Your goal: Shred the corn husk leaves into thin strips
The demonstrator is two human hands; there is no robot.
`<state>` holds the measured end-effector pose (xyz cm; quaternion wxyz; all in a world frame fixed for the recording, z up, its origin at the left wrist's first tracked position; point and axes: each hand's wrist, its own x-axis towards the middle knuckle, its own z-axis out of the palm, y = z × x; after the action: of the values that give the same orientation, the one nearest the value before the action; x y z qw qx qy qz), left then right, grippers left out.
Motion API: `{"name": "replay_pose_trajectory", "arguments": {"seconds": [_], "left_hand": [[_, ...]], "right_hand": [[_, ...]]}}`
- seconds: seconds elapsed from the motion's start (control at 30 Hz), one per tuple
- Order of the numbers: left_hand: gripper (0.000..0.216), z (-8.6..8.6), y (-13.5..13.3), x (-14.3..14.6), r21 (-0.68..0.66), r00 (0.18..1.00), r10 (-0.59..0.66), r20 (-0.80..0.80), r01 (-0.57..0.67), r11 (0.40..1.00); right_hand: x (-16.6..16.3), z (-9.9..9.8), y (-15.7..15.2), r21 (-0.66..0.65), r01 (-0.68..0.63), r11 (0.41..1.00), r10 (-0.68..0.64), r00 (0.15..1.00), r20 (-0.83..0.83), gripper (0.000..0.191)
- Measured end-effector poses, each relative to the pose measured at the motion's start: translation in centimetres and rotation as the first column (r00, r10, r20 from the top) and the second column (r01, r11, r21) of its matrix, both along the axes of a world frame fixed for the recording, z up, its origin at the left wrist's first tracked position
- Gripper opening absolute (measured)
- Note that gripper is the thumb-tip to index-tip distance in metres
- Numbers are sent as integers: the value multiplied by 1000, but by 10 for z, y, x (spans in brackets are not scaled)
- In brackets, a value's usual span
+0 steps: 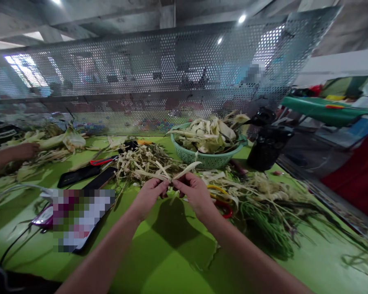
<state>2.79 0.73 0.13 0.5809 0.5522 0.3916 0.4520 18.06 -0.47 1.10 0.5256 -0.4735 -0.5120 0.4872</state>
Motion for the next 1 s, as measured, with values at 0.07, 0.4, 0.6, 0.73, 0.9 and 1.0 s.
{"name": "replay_pose_trajectory", "arguments": {"seconds": [0.07,0.4,0.6,0.73,0.9,1.0], "left_hand": [[30,-2,0,1,-22,999,-22,43,23,999],[26,5,-6,1,-107,977,-28,213,52,993],[32,1,-1,-4,-97,994,-75,85,83,992],[31,3,-2,-2,-11,996,-82,25,83,997],[26,6,-3,-2,70,992,-129,0,129,989],[23,2,-2,-2,158,995,-90,-34,94,983]], "right_hand": [[1,-1,1,8,-16,1000,16,1000,-10,24],[6,1,4,28,-41,999,42,999,-19,24],[5,4,1,59,-73,996,73,997,6,25],[4,6,-1,50,-92,994,90,995,34,26],[5,2,1,27,-46,999,45,998,32,27],[5,1,2,6,-37,999,37,999,13,26]]}}
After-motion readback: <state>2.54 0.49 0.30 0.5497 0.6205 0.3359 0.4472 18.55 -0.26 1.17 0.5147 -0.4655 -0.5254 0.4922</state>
